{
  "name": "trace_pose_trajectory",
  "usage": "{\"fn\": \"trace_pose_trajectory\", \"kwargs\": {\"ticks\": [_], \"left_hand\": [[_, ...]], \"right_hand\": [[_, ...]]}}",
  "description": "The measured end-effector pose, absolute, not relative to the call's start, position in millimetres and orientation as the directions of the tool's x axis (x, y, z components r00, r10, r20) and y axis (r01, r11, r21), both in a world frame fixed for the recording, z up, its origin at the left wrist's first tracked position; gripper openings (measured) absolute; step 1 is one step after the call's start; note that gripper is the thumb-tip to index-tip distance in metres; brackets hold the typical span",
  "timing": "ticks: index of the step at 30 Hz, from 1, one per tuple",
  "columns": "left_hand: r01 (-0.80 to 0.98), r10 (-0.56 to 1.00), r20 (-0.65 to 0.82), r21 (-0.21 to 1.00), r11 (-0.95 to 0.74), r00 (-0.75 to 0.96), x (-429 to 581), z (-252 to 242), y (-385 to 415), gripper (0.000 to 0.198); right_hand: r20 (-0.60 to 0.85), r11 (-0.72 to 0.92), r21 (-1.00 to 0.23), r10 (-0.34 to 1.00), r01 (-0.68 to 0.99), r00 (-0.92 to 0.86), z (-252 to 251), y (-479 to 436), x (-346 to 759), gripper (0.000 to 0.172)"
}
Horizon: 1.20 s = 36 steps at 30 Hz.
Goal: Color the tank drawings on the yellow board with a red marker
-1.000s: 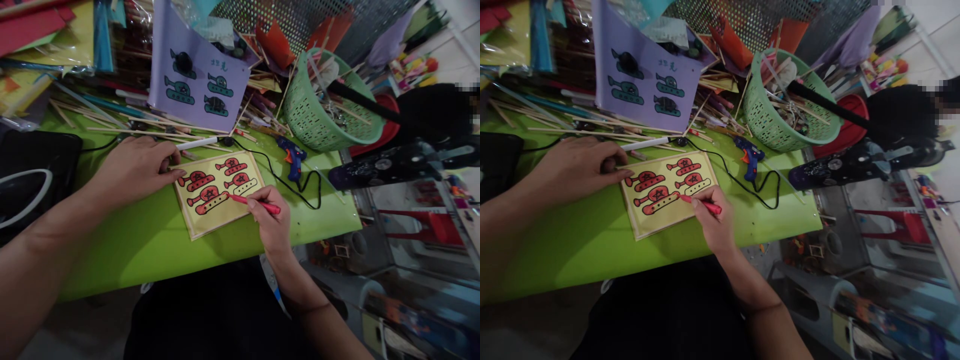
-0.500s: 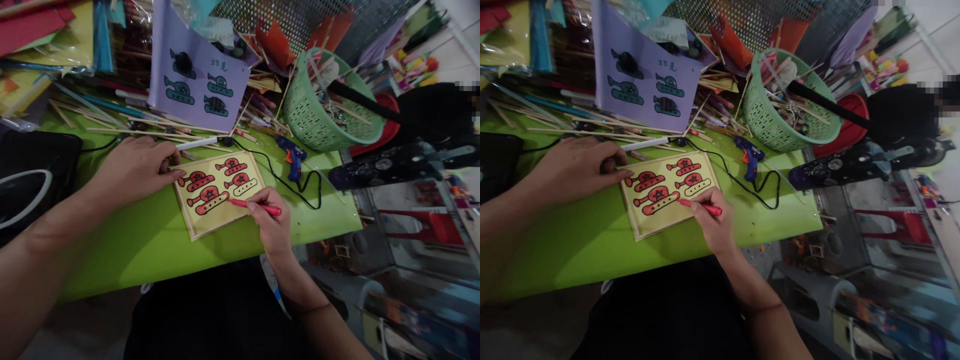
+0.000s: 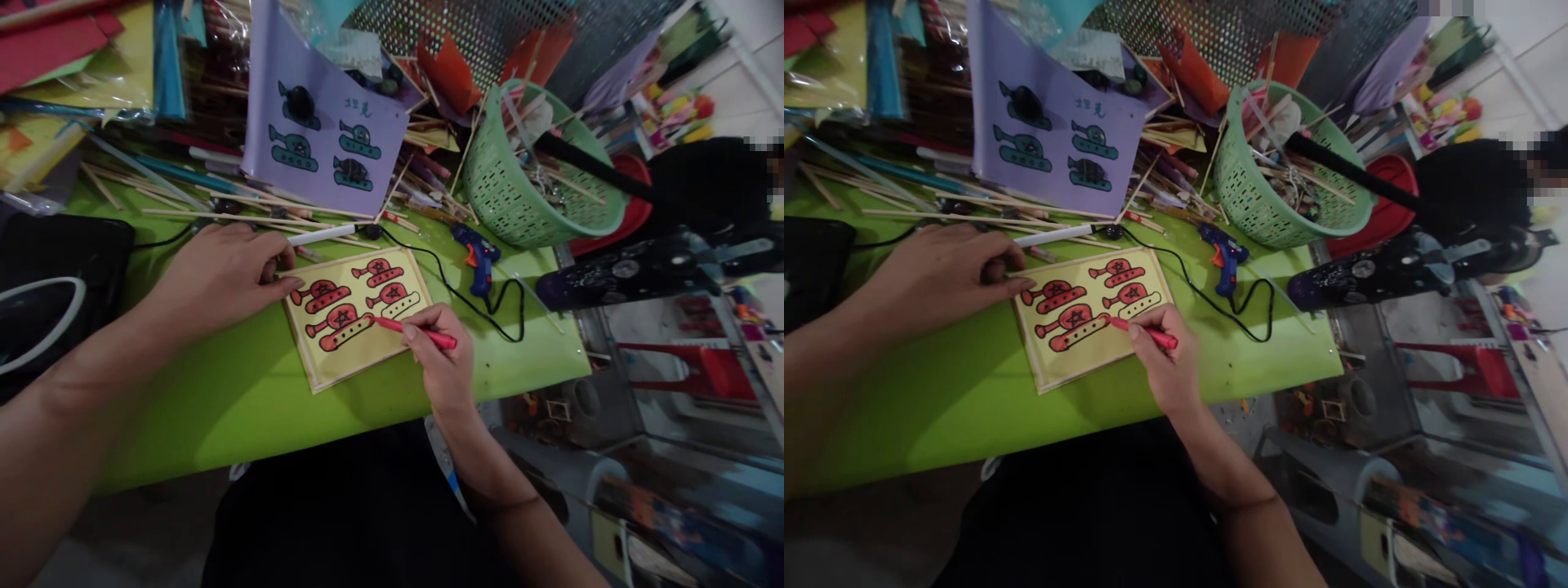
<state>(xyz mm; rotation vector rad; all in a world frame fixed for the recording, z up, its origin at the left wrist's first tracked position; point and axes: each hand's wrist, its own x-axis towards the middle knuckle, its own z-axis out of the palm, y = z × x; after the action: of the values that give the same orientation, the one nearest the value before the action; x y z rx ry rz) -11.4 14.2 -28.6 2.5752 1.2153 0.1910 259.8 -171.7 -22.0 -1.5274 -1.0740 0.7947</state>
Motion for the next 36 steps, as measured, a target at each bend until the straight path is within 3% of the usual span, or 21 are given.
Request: {"fn": "trace_pose_trajectory", "kwargs": {"ticks": [36], "left_hand": [[0.719,0.758,0.005,0.315,-0.62,0.652,-11.7,-27.0,15.6,0.025]], "right_hand": [[0.065,-0.012,-0.971,0.949,0.24,0.307,-19.7,-169.4,260.5,0.007]]}}
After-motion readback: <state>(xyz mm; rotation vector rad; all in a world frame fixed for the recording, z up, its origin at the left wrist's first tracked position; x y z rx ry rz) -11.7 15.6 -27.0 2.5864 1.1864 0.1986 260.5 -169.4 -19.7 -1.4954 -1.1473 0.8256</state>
